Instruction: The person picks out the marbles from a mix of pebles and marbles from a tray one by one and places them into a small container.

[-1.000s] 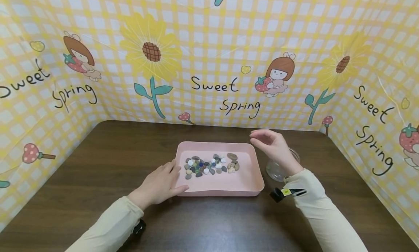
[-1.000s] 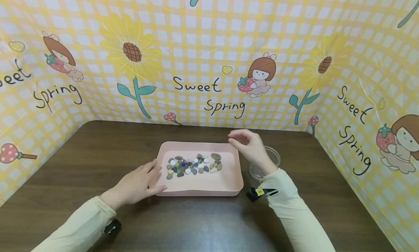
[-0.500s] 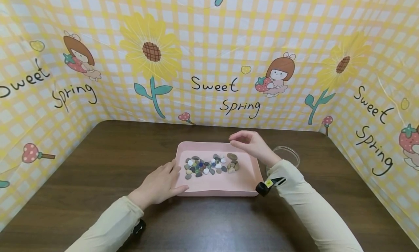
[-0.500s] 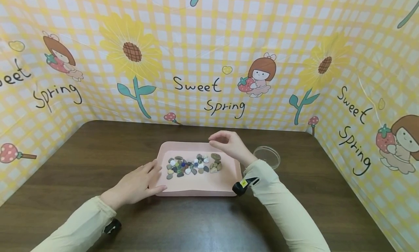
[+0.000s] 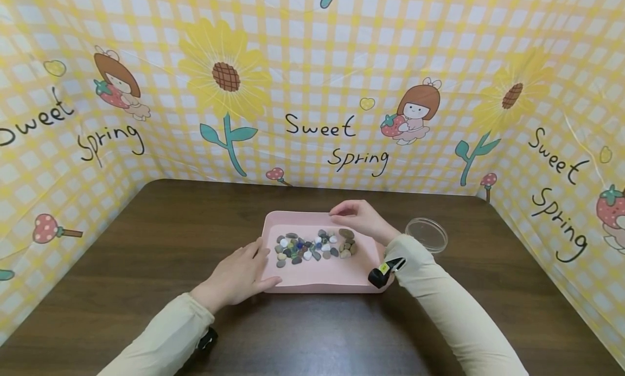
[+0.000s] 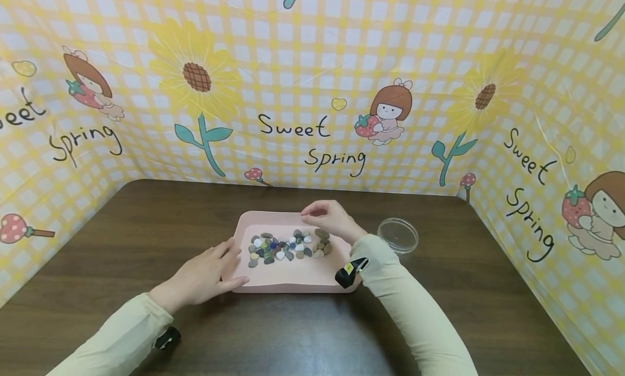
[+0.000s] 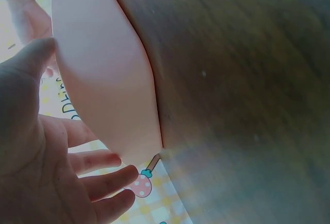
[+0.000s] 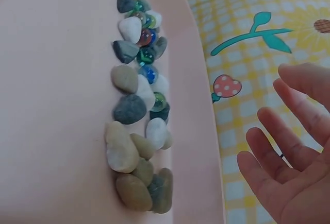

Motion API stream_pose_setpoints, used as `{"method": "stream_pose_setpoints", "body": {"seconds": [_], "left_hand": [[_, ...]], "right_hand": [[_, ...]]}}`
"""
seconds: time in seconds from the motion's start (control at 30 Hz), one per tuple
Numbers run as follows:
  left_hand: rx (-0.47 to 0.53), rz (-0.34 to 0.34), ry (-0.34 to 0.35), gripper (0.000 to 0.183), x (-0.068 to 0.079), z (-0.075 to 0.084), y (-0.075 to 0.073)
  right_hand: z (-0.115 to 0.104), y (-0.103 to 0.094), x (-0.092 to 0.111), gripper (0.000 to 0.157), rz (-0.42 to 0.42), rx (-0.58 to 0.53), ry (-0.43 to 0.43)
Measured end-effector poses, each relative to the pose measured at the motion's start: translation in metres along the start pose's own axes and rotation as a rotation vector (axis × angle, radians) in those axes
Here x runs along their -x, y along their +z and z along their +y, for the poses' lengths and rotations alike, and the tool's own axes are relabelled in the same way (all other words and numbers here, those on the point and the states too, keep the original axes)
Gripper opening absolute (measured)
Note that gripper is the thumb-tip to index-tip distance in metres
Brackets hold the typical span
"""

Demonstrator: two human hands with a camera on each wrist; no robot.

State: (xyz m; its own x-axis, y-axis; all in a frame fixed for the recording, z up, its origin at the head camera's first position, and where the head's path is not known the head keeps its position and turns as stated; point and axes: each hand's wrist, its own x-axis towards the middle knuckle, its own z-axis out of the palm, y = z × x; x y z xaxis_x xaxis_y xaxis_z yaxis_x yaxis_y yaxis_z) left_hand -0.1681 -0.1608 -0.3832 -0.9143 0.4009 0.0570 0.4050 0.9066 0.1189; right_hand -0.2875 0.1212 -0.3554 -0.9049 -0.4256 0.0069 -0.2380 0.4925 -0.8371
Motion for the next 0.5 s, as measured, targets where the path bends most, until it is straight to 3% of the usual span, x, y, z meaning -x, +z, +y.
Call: {"method": "stream_pose_setpoints", "body": {"seconds": [0.5], "left_hand": [[-0.002, 0.01, 0.001, 0.075, -0.001, -0.001, 0.001]], "right_hand": [[0.013, 0.01, -0.016, 0.025, -0.112, 0.032, 0.057]]}}
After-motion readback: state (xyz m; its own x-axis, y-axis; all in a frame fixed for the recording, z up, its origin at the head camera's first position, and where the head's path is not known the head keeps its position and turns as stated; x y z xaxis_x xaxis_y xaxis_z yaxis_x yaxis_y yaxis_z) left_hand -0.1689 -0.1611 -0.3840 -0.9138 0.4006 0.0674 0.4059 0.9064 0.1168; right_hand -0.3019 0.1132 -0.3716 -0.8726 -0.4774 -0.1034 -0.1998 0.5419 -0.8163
